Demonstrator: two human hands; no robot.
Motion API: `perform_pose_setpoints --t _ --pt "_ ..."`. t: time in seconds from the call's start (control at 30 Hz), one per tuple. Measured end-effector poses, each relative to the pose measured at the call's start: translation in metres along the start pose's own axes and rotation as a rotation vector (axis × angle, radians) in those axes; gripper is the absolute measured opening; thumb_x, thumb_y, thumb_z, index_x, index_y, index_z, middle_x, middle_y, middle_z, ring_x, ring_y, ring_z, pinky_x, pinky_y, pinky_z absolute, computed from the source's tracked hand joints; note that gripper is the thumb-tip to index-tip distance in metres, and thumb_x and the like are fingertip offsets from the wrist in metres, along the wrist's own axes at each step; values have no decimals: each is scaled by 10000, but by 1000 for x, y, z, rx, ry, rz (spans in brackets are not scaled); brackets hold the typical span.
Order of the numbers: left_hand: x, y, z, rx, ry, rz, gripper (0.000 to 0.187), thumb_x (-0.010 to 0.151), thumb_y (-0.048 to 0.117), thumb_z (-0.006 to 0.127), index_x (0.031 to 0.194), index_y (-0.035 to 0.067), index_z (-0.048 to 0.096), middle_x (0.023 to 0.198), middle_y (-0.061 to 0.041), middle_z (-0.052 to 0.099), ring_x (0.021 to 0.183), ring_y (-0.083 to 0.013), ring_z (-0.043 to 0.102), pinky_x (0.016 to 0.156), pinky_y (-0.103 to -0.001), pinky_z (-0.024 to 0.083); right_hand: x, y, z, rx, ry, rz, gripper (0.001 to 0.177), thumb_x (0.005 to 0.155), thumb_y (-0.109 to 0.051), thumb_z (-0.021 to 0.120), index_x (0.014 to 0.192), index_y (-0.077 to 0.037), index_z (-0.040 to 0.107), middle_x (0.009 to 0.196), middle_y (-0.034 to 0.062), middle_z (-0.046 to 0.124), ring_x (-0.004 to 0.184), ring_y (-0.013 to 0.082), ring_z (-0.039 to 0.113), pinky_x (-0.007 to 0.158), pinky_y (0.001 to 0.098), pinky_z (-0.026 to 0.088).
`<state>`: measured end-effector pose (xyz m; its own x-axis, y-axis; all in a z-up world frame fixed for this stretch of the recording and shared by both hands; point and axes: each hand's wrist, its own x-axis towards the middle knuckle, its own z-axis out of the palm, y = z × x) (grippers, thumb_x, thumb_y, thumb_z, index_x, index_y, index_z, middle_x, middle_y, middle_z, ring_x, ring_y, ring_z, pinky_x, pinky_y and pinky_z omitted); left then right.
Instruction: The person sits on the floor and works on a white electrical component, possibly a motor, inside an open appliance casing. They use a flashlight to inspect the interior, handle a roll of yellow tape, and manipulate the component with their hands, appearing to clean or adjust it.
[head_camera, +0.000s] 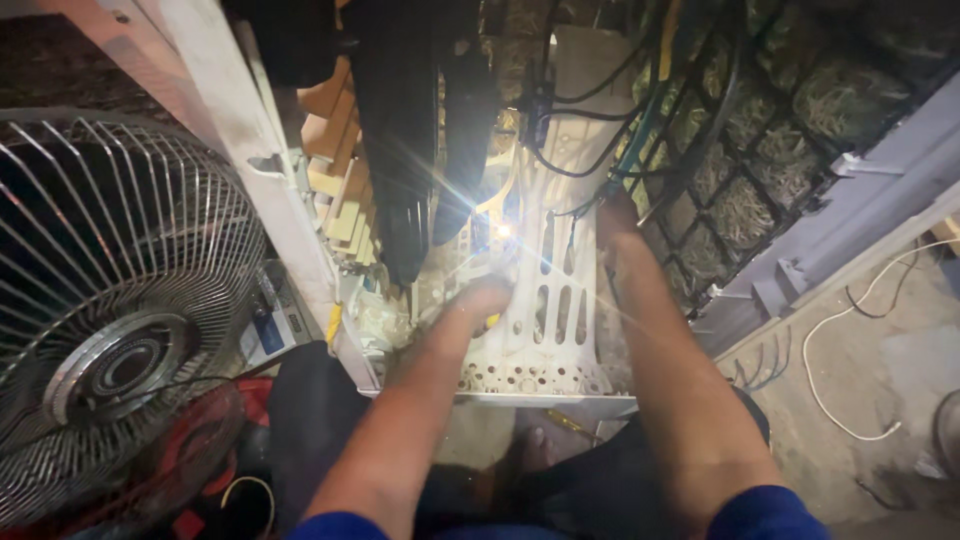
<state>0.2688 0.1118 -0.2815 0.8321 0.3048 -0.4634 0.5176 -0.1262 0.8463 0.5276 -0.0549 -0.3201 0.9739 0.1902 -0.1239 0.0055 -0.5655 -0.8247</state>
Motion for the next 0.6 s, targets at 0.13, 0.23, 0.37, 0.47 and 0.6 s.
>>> perform_pose_setpoints --t 0.13,0.23,0.37,0.47,0.6 --pt "32 -33 27 5 279 244 262 957 259 585 1032 81 762 1001 -163 747 889 -349 705 767 -468 541 2 -1 -1 258 -57 296 380 982 -396 583 1233 -118 645 1108 104 702 894 264 685 755 441 485" --pt "50 -52 41 -32 297 261 259 954 255 592 1042 75 757 1003 -161 748 889 -342 707 768 -462 544 -23 -14 -13 19 -63 75 432 1003 -418 563 1302 -112 619 1173 110 696 999 260 665 833 422 497" --pt "65 -64 44 -102 221 205 257 951 249 603 1056 68 752 1006 -158 749 888 -332 709 769 -455 549 -126 -30 -32 393 -101 274 518 996 -433 529 1406 -119 573 1244 116 682 1086 237 645 919 389 493" --pt "62 -71 46 -210 67 68 257 948 244 610 1066 62 748 1009 -156 750 887 -325 711 770 -449 553 -199 -20 -44 319 -99 416 589 990 -443 504 1483 -124 539 1298 121 672 1151 221 629 983 365 489" --pt "48 -81 38 -406 -178 -142 258 945 238 620 1080 55 742 1012 -154 751 886 -315 714 771 -442 558 -215 -10 -53 417 -205 277 644 944 -391 582 1482 -50 486 1306 172 677 1158 265 643 983 390 504"
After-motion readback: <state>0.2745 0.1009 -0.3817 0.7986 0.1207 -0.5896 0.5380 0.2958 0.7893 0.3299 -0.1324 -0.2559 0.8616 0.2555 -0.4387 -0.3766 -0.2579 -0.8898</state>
